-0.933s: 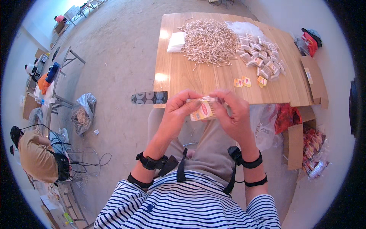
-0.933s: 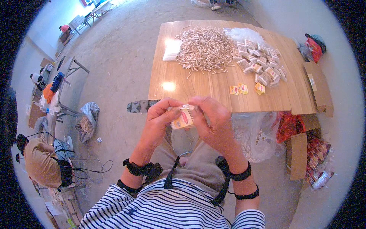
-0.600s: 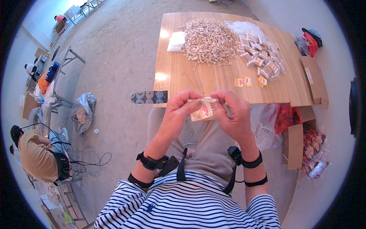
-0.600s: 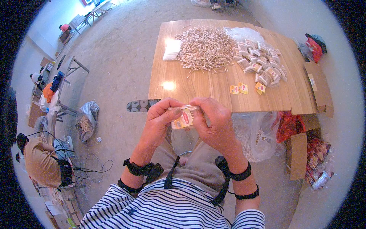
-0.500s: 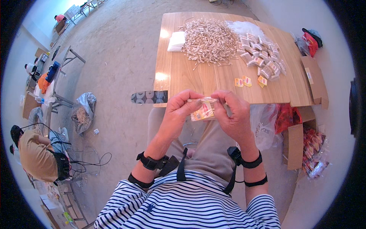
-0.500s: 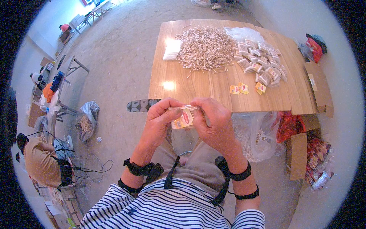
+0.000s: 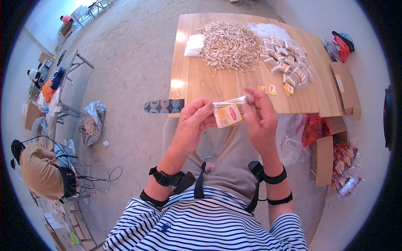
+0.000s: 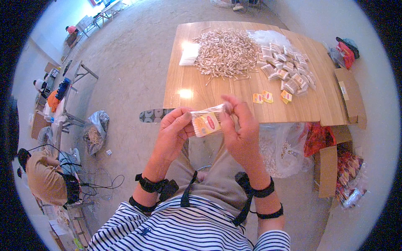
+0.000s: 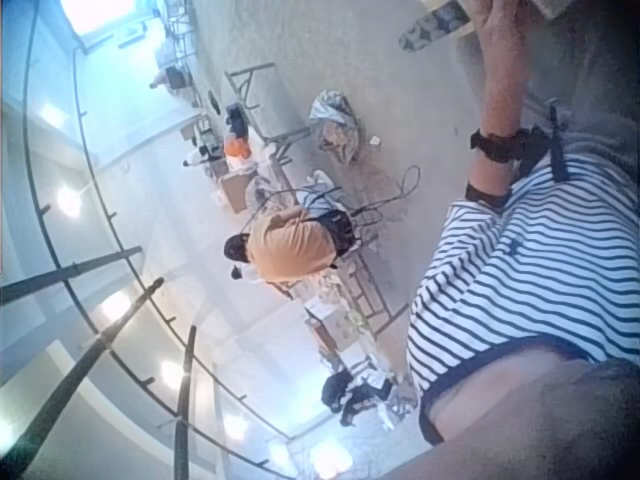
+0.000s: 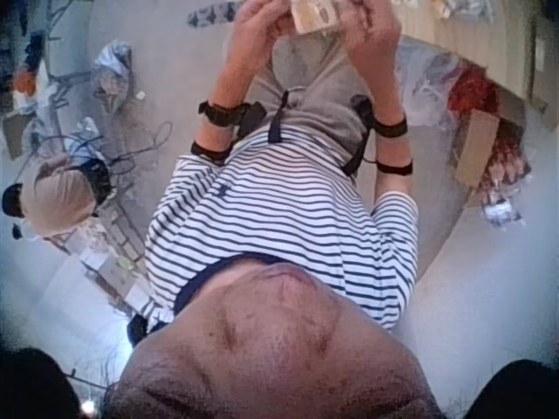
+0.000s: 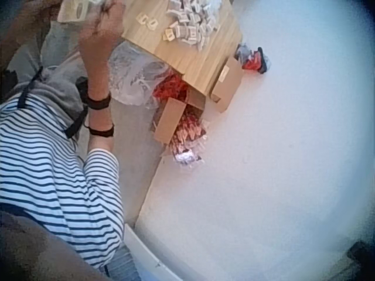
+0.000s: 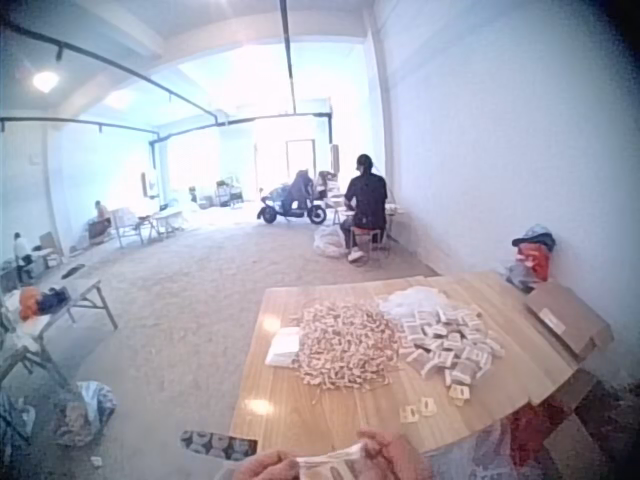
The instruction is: Sorting and packaging cotton swabs into small plastic bags with paper labels.
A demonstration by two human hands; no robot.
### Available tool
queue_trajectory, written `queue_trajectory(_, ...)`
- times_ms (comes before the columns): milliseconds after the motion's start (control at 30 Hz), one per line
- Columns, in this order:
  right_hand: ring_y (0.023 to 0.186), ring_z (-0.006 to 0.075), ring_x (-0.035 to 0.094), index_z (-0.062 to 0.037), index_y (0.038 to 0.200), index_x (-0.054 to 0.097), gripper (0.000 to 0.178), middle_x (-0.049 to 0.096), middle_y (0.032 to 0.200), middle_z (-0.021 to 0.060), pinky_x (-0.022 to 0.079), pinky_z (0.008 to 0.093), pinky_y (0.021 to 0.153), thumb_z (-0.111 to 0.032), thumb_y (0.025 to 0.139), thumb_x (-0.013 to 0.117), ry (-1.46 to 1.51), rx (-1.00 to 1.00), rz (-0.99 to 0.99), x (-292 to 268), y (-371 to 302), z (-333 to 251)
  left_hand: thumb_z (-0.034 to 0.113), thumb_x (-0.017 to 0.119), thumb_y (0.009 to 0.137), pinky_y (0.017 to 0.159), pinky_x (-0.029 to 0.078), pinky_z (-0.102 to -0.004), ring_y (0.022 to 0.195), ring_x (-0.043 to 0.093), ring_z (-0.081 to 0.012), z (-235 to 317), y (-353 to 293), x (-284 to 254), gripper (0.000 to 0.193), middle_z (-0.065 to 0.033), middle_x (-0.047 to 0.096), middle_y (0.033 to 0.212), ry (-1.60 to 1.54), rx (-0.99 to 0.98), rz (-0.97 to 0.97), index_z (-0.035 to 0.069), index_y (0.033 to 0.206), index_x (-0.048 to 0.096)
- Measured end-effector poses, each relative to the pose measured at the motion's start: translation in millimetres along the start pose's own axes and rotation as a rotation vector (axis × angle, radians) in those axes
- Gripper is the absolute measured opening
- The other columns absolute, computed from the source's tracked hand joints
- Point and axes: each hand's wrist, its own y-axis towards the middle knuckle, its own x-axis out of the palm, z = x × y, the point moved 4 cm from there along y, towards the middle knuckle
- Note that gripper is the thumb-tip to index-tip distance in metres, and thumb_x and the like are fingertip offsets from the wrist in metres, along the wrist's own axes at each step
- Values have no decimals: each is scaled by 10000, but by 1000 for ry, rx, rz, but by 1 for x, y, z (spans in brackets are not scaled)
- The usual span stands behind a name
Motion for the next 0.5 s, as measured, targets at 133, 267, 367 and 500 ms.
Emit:
queue_trajectory(133, 935, 145, 620, 8, 1261, 535, 360, 650, 1015, 80, 501, 297, 824, -55, 915, 613, 371, 134, 86, 8, 3, 9, 173, 514, 1007, 827, 580, -339, 944, 693, -183, -9, 2, -3, 187, -98, 682, 1049, -72, 8, -18, 17, 1076, 591)
queue_trajectory(267, 981, 114, 611, 20, 1271, 525, 405, 651, 1088, 76, 492, 258, 841, -108, 913, 664, 680, 272, 95, 20, -8, 25, 158, 506, 1006, 840, 575, -341, 944, 690, -182, -7, 1, 7, 185, -101, 682, 1054, -117, 43, 42, 11, 1081, 588)
queue_trajectory(367, 951, 105, 625, 21, 1170, 607, 313, 675, 1053, 68, 500, 254, 817, -126, 904, 681, 600, 366, 42, 30, -21, 23, 152, 524, 1001, 801, 575, -317, 882, 680, -148, -13, -1, 9, 172, -78, 680, 1006, -90, 86, 120, 9, 1061, 600)
queue_trajectory(500, 858, 107, 649, 19, 1019, 687, 195, 705, 950, 33, 514, 263, 765, -126, 889, 686, 590, 456, 49, 23, -18, 24, 77, 616, 928, 823, 535, -284, 905, 647, -126, -9, -8, 6, 148, -66, 675, 994, 235, 173, 148, 3, 1056, 617)
